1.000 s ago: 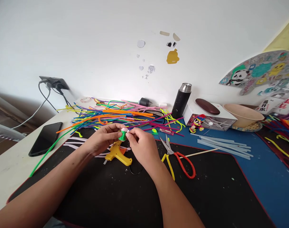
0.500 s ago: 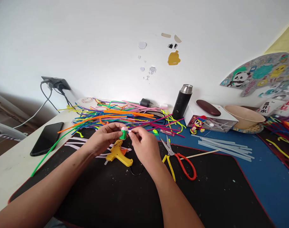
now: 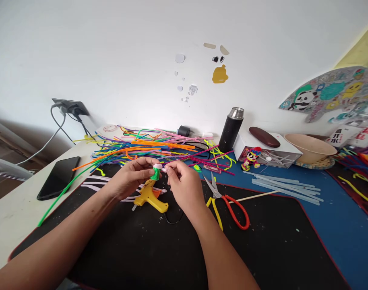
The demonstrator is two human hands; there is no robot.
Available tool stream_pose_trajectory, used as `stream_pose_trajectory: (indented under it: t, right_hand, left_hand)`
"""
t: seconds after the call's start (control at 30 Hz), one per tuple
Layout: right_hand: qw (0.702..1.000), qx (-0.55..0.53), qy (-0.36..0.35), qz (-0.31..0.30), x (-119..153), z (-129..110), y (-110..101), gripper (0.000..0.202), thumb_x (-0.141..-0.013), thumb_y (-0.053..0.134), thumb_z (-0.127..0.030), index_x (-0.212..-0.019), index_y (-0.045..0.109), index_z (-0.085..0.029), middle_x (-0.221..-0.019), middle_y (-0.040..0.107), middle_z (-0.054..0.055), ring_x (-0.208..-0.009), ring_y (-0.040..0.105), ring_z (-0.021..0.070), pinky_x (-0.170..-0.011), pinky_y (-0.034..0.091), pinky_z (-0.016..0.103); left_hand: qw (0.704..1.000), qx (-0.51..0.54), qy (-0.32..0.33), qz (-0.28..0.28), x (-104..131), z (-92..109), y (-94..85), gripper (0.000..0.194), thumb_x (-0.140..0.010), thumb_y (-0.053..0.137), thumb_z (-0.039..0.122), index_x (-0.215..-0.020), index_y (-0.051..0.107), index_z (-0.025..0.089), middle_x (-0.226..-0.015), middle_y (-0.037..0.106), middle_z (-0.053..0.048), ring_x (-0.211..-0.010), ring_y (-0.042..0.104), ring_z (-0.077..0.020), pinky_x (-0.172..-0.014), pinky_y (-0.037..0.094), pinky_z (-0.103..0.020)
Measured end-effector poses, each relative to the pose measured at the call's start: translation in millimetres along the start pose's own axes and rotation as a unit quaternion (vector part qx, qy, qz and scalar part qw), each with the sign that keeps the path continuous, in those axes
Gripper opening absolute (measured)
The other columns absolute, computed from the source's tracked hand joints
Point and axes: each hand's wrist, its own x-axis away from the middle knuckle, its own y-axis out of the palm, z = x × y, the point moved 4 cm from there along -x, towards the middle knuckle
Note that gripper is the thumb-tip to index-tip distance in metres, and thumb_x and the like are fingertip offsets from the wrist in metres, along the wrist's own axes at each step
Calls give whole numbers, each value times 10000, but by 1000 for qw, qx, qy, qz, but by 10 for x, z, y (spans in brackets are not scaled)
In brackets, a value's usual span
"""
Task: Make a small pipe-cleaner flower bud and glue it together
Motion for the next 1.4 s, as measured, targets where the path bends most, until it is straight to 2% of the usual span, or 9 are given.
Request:
stream_pose_trajectory:
  t: [0.13,0.47,0.73,0.97,1.17,1.4]
  right_hand:
    - [999,-43,22,-12,-6,6,6,236,-999,582,-419,-948,697,-219,-644,614,-32,-514,580,143,-515,429,253]
    - [998,-45,29,-39,12,25,45,213,-994,593,-393,-975,711,-217,-643,615,-39,-505,576,133,-522,452,248]
    - [998,-37,28,-48,7,-2,55,217,-990,601,-402,-1007,720,-221,-636,611,-42,-500,572,136,-516,448,256]
    - [997,-52,39,-46,11,29,75,228,-967,640,-450,-989,692,-229,-643,618,-39,-503,576,149,-505,466,267]
    - [995,-62,49,-57,19,42,91,267,-970,647,-491,-977,680,-226,-652,623,-40,-493,569,138,-497,453,259]
    - [993,-76,61,-60,22,43,100,307,-956,663,-525,-946,667,-218,-650,614,-40,-491,564,137,-489,442,256]
  left_hand:
    - [1000,2,4,-7,16,17,24,379,-619,997,269,-940,815,178,-909,756,-34,-836,682,-158,-747,519,-238]
    - [999,49,-19,4,-7,-27,-16,388,-617,996,238,-959,825,175,-918,761,-43,-789,671,-142,-727,542,-234]
    - [999,-14,38,11,16,34,37,338,-639,984,245,-923,811,183,-906,768,-33,-806,671,-153,-738,509,-242]
    - [999,1,38,5,17,-4,69,328,-663,966,251,-934,798,174,-911,765,-41,-826,684,-169,-779,525,-267]
    - [998,-36,60,-6,26,-21,68,317,-715,945,266,-974,783,184,-981,771,-51,-924,702,-199,-880,543,-309]
    - [995,-66,75,-21,47,-4,105,310,-772,918,307,-1008,762,181,-1018,759,-57,-957,699,-201,-898,548,-315]
